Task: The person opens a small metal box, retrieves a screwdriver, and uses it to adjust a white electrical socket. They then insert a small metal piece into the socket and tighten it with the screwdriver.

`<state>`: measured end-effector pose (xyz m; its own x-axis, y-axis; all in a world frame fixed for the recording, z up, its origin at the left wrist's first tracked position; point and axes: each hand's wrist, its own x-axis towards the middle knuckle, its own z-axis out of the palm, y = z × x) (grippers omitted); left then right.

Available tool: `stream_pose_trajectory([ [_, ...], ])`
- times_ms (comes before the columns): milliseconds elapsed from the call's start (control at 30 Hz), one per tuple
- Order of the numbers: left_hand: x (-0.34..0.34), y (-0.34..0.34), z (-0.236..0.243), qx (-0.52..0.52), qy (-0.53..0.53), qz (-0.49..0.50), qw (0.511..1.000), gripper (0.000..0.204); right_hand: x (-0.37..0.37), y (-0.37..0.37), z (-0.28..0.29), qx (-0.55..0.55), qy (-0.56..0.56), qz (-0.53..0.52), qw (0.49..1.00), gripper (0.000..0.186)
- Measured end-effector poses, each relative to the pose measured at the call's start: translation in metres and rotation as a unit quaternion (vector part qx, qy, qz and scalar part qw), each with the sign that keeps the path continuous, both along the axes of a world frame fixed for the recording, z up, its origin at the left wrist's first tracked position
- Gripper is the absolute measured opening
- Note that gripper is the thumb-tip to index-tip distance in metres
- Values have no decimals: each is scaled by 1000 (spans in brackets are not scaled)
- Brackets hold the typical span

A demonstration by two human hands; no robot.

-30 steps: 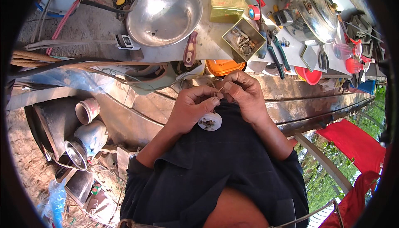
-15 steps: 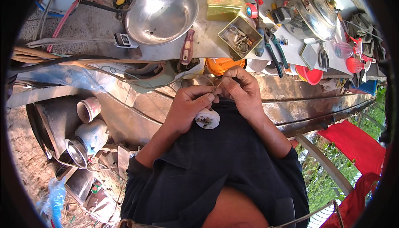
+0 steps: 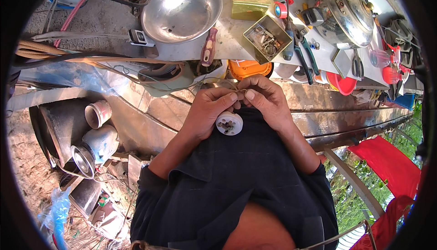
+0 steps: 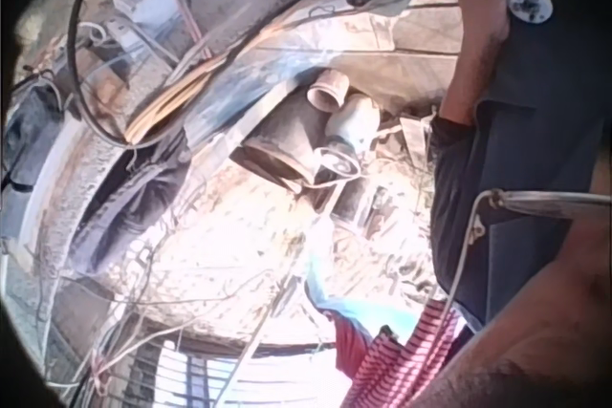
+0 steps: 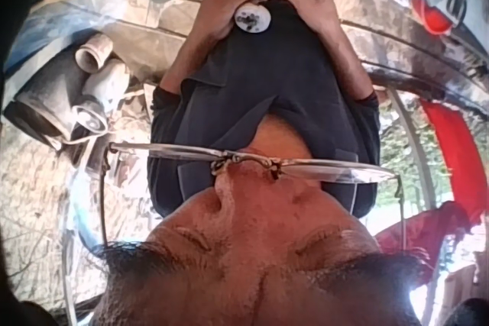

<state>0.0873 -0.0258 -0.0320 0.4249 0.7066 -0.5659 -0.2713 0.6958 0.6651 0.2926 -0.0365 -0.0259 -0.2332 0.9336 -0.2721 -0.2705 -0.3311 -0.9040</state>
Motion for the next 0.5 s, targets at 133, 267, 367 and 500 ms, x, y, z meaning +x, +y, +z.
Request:
stream_pose_trajectory([
  [133, 0, 0, -1, -4, 3, -3, 1000, 22, -2, -1, -1, 23, 0, 15, 1000, 22],
  [267, 1, -1, 0, -17, -18, -8, 1000, 22, 2, 1, -8, 22, -24, -2, 999, 15],
  [367, 1, -2, 2, -1, -14, -16, 1000, 22, 5, 0, -9, -7, 11, 2, 1000, 16],
  [500, 0, -1, 3, 3, -18, -26, 999, 22, 6, -1, -7, -17, 35, 5, 999, 16],
])
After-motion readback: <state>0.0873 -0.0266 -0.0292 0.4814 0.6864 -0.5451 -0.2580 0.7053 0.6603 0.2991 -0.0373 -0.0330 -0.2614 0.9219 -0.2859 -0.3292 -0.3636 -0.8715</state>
